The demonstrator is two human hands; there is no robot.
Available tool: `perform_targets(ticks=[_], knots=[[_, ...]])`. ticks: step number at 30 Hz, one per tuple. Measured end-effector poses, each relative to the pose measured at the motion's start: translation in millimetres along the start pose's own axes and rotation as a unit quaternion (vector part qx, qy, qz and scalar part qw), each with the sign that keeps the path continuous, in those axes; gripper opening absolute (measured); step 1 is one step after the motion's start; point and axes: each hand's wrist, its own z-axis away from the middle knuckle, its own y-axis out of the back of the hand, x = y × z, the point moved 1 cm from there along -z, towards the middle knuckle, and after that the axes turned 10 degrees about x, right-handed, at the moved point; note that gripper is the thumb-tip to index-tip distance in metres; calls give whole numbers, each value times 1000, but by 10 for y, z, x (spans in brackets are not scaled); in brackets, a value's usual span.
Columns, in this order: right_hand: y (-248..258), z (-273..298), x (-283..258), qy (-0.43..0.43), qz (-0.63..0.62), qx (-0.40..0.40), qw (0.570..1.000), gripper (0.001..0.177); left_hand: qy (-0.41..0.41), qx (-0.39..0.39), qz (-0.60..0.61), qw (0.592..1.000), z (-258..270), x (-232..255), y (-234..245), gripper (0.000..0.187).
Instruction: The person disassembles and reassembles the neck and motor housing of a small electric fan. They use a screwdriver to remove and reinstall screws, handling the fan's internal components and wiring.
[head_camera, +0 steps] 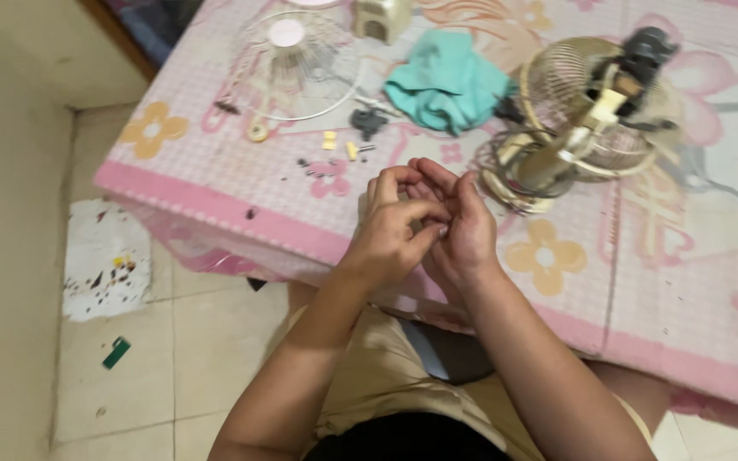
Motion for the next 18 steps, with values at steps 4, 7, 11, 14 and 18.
perform_targets(ticks=[4, 7, 11, 14, 18], knots=[[-216, -247, 253, 11, 83, -19, 996, 55, -19, 42, -72, 996, -91, -338, 252, 15], [-326, -343, 356, 118, 296, -16, 948, 34, -27, 82, -173, 981, -188, -617, 480, 14], [-331, -293, 365, 286, 576, -21, 765, 22, -36, 83, -227, 970, -232, -839, 548, 14], [-328, -262, 381, 373, 628, -52, 681, 26, -46, 76, -244, 966, -244, -911, 520, 15], [-320, -266, 393, 412, 631, -67, 654, 26, -56, 63, -273, 958, -235, -926, 462, 17]])
